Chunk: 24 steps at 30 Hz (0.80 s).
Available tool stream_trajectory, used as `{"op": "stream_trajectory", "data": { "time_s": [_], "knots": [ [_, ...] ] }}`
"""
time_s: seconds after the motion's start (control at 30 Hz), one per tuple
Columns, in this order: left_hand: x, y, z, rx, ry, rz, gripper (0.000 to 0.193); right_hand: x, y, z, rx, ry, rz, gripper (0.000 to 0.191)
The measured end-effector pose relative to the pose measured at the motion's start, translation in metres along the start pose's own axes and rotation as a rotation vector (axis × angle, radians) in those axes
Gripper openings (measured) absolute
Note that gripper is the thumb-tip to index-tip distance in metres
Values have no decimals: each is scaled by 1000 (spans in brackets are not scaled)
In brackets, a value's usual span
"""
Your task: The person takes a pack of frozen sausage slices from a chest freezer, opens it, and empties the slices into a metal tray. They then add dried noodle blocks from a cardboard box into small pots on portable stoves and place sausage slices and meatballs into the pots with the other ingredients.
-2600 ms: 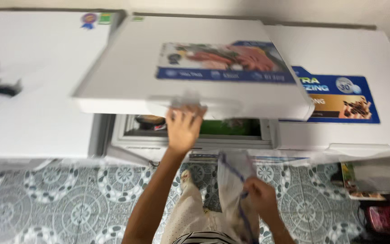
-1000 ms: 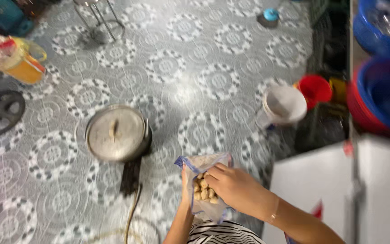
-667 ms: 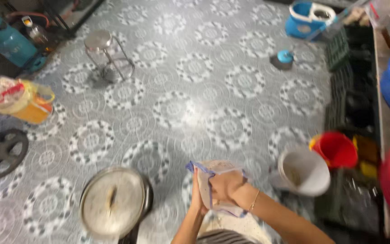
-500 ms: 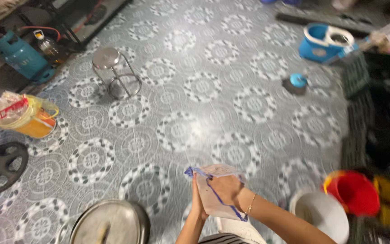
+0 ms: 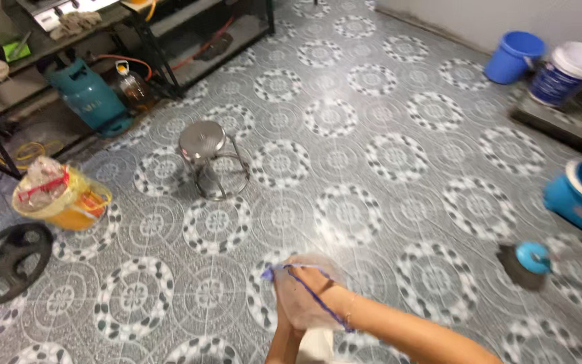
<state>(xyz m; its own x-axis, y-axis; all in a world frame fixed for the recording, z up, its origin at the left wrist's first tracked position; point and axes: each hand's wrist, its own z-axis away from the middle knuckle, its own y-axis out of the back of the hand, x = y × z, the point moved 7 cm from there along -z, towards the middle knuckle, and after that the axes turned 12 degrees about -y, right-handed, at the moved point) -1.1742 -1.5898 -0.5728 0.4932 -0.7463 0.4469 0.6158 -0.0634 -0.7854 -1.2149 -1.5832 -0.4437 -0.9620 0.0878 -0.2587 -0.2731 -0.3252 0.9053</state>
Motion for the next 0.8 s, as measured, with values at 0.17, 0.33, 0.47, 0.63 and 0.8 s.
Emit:
{"op": "stream_trajectory", "data": {
  "time_s": [0.17,0.33,0.47,0.63,0.8],
  "knots": [
    [60,-99,-190,-26,-1,-14,81,128,105,-133,54,-14,17,27],
    [105,-174,-359,-48,32,-45,80,244,194,-262,58,3,29,24],
    [145,-227,-516,-54,9,-21,78,320,263,-383,37,137,77,22],
    [237,-285,-702,12,-116,68,77,388,368,-560,15,313,189,20],
    [351,-277,-828,129,-283,155,76,409,426,-726,72,595,169,18]
  ]
}}
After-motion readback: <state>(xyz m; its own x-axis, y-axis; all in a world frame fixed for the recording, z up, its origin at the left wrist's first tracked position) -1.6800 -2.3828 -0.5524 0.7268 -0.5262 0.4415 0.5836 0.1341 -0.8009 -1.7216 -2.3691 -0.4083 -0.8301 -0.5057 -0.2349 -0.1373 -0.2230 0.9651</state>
